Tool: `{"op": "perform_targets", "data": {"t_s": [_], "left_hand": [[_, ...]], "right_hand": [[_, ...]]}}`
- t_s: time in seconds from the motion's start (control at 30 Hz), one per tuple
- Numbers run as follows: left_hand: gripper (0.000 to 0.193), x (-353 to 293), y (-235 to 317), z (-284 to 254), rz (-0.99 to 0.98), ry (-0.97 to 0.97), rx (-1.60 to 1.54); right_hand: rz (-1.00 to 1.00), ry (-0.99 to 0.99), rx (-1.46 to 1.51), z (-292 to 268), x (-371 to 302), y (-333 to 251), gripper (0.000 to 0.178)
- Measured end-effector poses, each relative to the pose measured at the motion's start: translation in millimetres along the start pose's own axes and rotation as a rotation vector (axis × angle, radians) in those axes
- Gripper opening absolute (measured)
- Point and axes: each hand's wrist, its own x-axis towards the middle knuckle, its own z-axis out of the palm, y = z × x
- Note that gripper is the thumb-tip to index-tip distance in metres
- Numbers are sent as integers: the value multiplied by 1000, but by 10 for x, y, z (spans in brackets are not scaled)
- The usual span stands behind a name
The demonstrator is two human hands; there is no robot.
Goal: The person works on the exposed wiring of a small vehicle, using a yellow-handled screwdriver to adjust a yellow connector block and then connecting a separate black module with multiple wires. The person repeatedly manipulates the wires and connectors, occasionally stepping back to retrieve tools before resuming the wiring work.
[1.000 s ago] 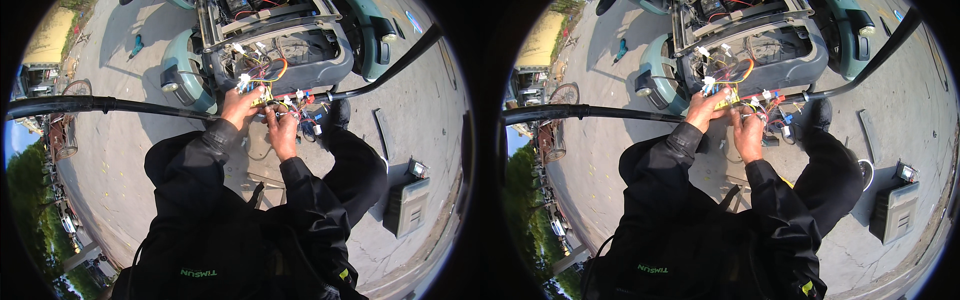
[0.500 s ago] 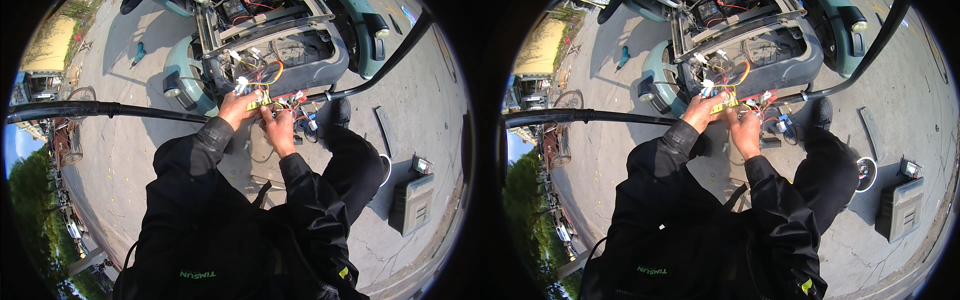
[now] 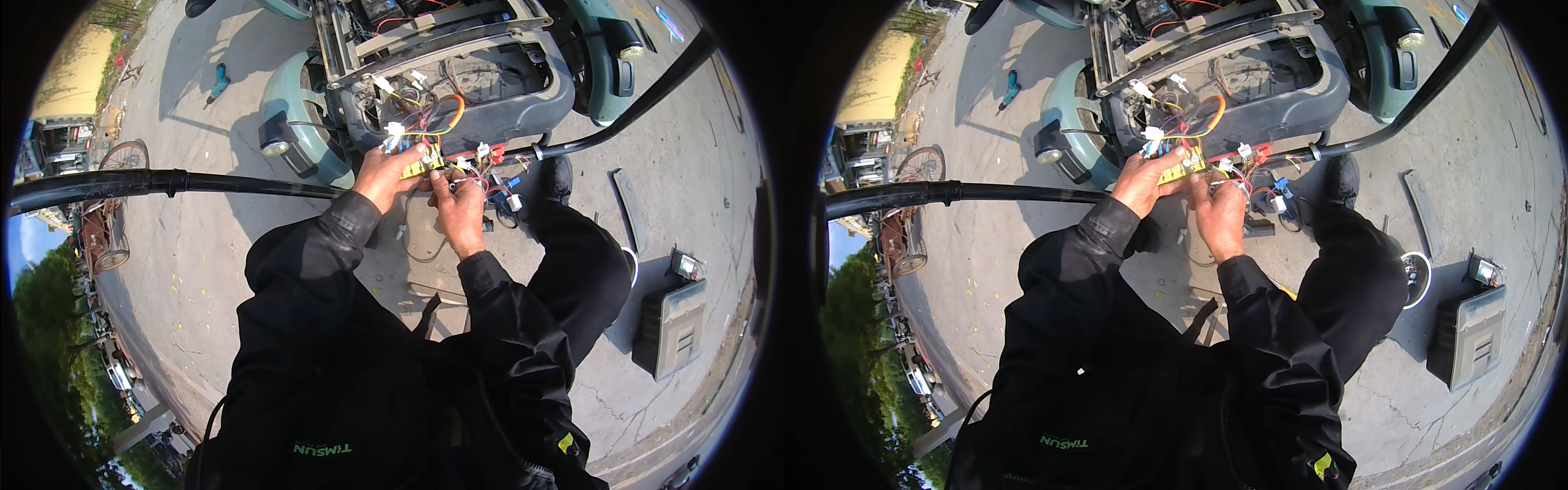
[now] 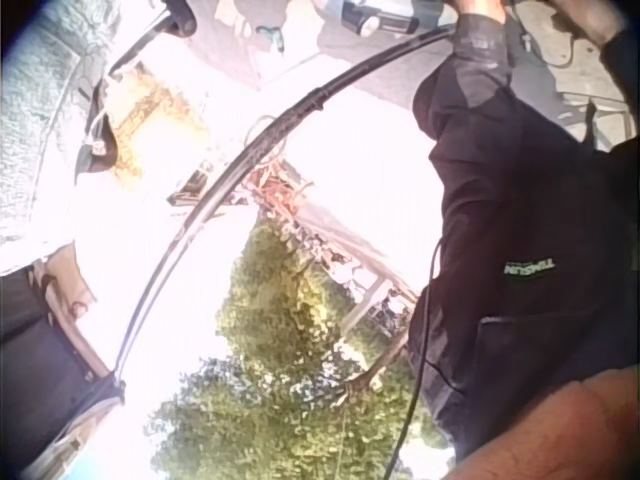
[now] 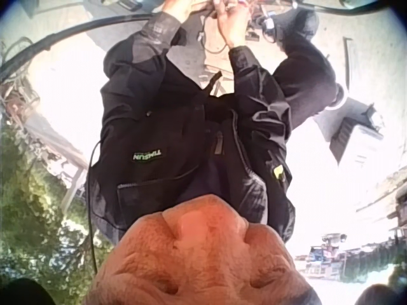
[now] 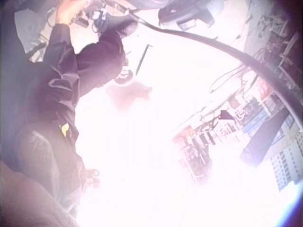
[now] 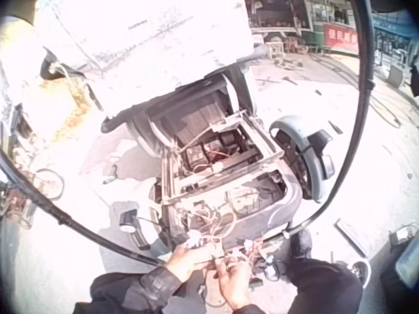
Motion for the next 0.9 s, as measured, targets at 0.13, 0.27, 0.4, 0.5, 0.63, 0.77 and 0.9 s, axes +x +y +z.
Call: {"op": "perform_targets", "data": {"t_s": [0.13,0.27,0.4,0.5,0.63,0.77,0.9], "left_hand": [[31,-1,-8,14,-9,17,16],[31,-37,-17,-4,-24,-9,-22],[35,-136,-126,-36,41,-49,-101],[38,-153,-243,12,138,-13,-136],[29,-120,-301,71,149,27,-200],[34,-105,-263,20,101,-29,-194],[35,-93,-245,-42,-16,-11,-125]], "right_hand": [[45,3,-1,38,23,74,30],[154,-1,30,79,40,126,34],[123,-14,93,78,19,151,39],[93,-74,98,73,24,180,42],[33,-50,-1,59,41,201,41],[-248,39,-341,-35,-31,124,32],[-204,132,-665,-186,-87,-25,31]]}}
